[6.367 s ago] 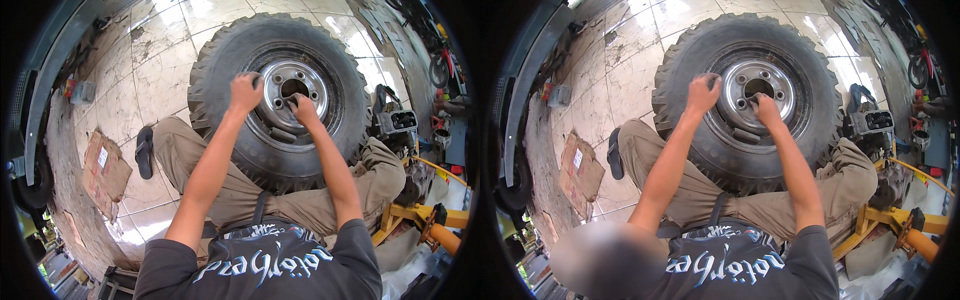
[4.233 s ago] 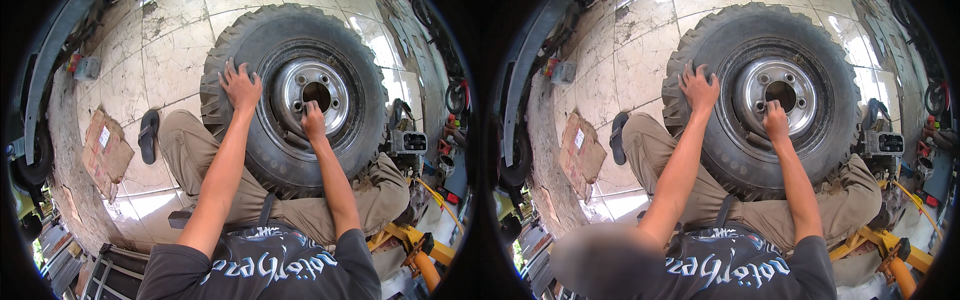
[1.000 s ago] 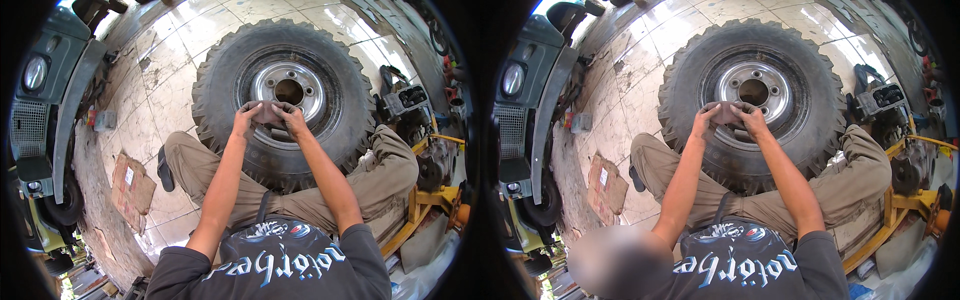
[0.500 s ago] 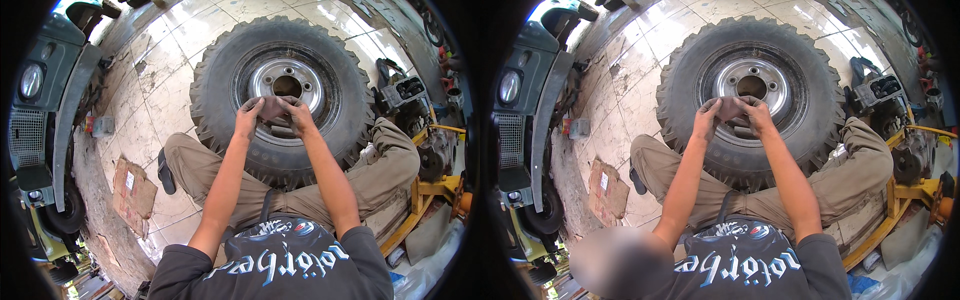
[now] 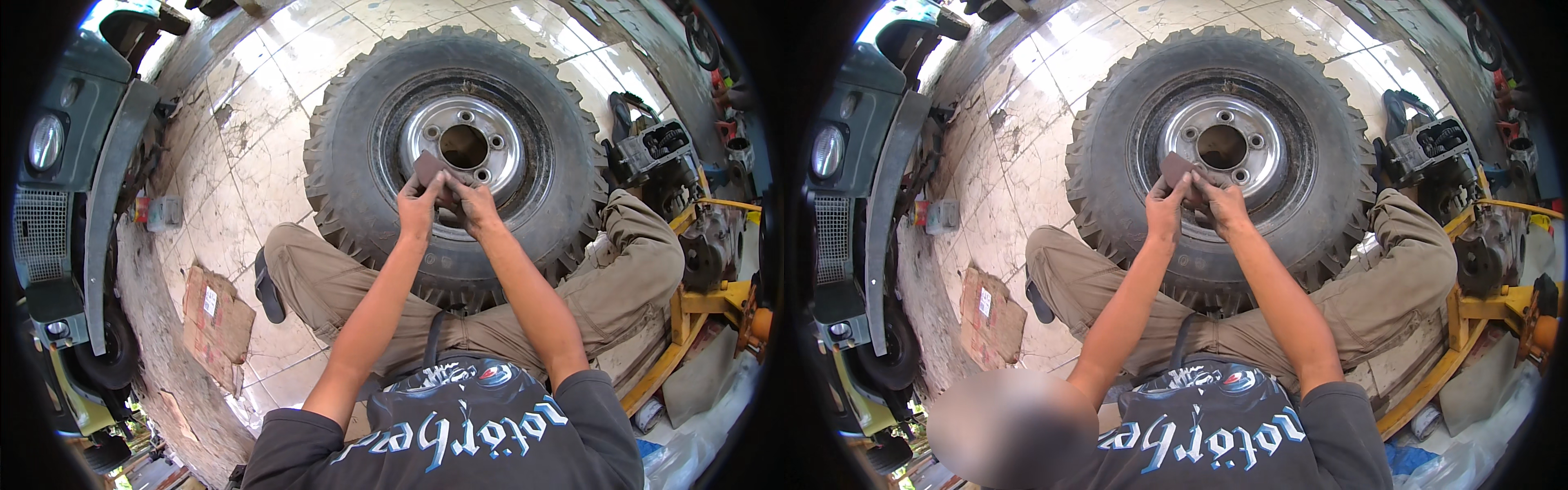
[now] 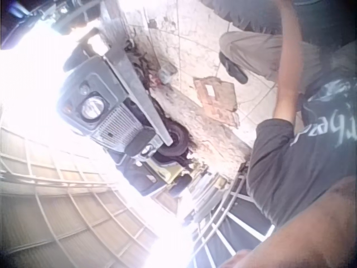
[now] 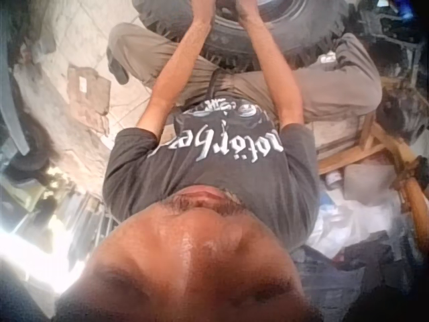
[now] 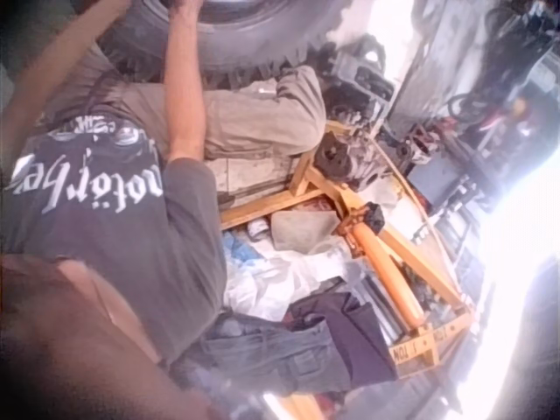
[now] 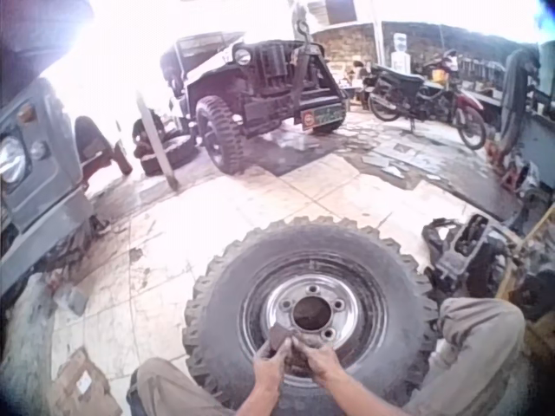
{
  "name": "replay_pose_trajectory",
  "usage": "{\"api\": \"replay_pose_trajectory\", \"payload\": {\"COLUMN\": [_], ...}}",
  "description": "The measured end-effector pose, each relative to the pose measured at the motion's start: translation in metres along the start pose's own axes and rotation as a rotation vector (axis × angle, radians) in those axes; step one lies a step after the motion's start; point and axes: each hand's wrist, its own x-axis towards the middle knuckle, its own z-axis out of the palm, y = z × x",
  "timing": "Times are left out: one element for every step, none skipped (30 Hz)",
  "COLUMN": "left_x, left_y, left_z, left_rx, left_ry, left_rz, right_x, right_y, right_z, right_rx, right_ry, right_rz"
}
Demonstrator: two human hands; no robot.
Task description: The person sits on the floor and scrubs the metal rim of a large tire with a small abrasive pad. They repeatedly rub the inner and outer surfaces of the rim, focusing on the area around the lug nut holes.
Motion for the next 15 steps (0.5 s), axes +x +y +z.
{"api": "replay_pose_trajectory", "payload": {"left_x": [0.005, 0.013, 0.024, 0.039, 0.052, 0.063, 0.076, 0.089, 0.096, 0.103, 0.107, 0.108, 0.103, 0.096, 0.088], "left_y": [-0.004, -0.006, -0.009, -0.013, -0.011, -0.007, -0.004, -0.007, -0.010, -0.014, -0.018, -0.033, -0.043, -0.059, -0.076], "left_z": [-0.004, -0.009, -0.012, -0.019, -0.021, -0.026, -0.028, -0.034, -0.035, -0.036, -0.037, -0.041, -0.039, -0.043, -0.048], "left_rx": [0.073, 0.145, 0.217, 0.267, 0.461, 0.657, 0.849, 0.950, 1.100, 1.250, 1.399, 1.515, 1.623, 1.664, 1.704], "left_ry": [0.067, 0.133, 0.194, 0.169, 0.178, 0.195, 0.206, 0.155, 0.081, 0.004, -0.075, -0.153, -0.274, -0.266, -0.259], "left_rz": [0.033, 0.065, 0.094, 0.158, 0.302, 0.449, 0.599, 0.629, 0.668, 0.706, 0.742, 0.693, 0.630, 0.683, 0.736], "right_x": [-0.002, -0.003, 0.005, 0.019, 0.029, 0.030, 0.035, 0.039, 0.042, 0.043, 0.045, 0.046, 0.046, 0.044, 0.043], "right_y": [0.002, 0.000, 0.002, 0.006, 0.006, -0.001, -0.006, -0.011, -0.016, -0.018, -0.019, -0.020, -0.018, -0.013, -0.009], "right_z": [0.002, 0.002, -0.008, -0.026, -0.040, -0.042, -0.052, -0.063, -0.071, -0.078, -0.084, -0.085, -0.087, -0.087, -0.086], "right_rx": [-0.020, -0.061, -0.223, -0.382, -0.543, -0.673, -0.675, -0.677, -0.678, -0.759, -0.839, -0.916, -0.942, -0.967, -0.992], "right_ry": [0.015, 0.007, -0.005, -0.014, -0.023, 0.077, 0.141, 0.206, 0.271, 0.344, 0.417, 0.489, 0.530, 0.570, 0.611], "right_rz": [0.028, 0.064, -0.003, -0.070, -0.134, -0.140, -0.174, -0.207, -0.241, -0.297, -0.353, -0.411, -0.469, -0.527, -0.584]}}
